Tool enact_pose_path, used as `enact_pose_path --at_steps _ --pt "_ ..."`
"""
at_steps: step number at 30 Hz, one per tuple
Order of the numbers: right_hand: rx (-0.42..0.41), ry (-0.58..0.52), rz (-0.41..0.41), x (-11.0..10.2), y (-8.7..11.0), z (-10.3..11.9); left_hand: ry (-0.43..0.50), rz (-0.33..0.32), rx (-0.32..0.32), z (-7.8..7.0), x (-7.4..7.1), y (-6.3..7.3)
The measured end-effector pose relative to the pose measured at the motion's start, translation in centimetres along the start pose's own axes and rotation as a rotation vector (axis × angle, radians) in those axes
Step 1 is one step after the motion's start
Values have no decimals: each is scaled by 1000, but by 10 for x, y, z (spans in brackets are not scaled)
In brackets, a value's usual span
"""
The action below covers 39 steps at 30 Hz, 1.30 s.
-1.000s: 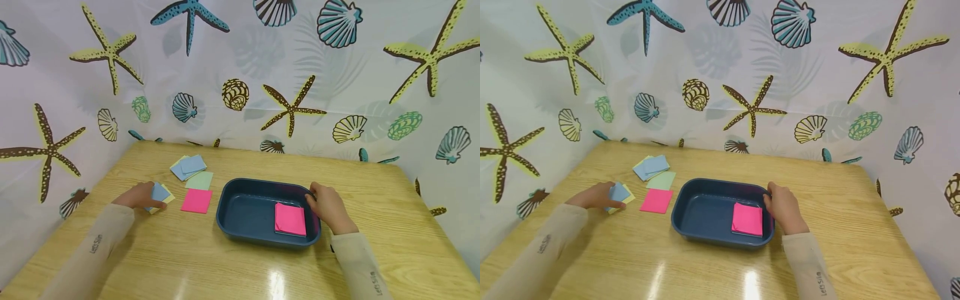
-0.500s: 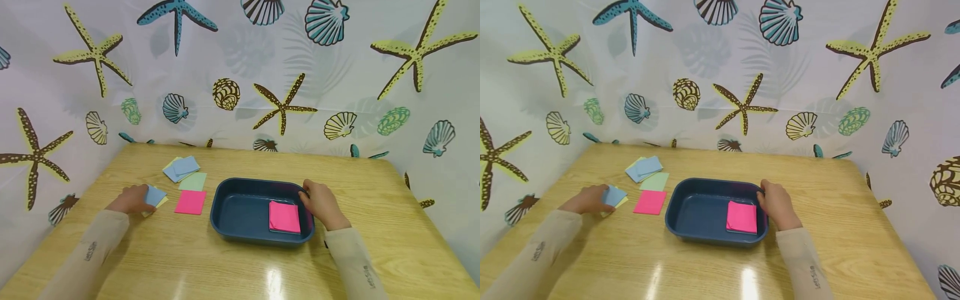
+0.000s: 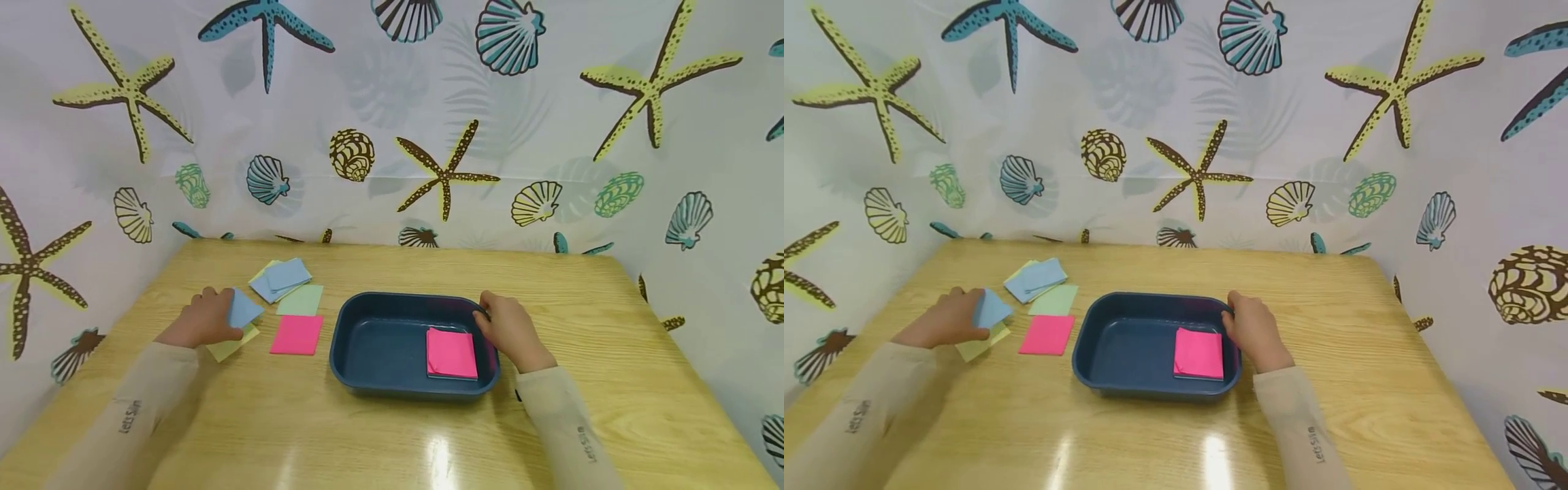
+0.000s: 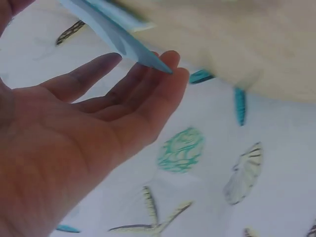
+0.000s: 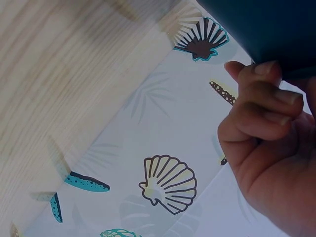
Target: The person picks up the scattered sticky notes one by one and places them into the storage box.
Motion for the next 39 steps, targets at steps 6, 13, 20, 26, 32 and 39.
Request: enact_pose_path --at_steps 6,13,20,26,32,39 --pt "3 0 0 2 0 0 7 -65 144 -62 -26 -11" --pt "2 0 -4 4 -1 -1 -47 -144 427 -153 -35 -28" --pt "8 -2 4 3 -1 -1 -79 63 617 -239 -17 -50" --pt "11 -2 3 1 0 -1 -191 224 705 -288 23 -77" --pt "14 -7 32 2 0 0 -296 326 727 -312 53 -93" --pt "27 1 42 0 1 0 -335 347 732 -318 62 -94"
Point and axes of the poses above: each hand's wrist, its own y-axis away from the middle knuckle, its own x-axis out of the palm, z = x × y, the point moved 3 cm from there along -y, towards the middle knuckle, and after that the axes turned 5 degrees about x, right-handed, at the moved point
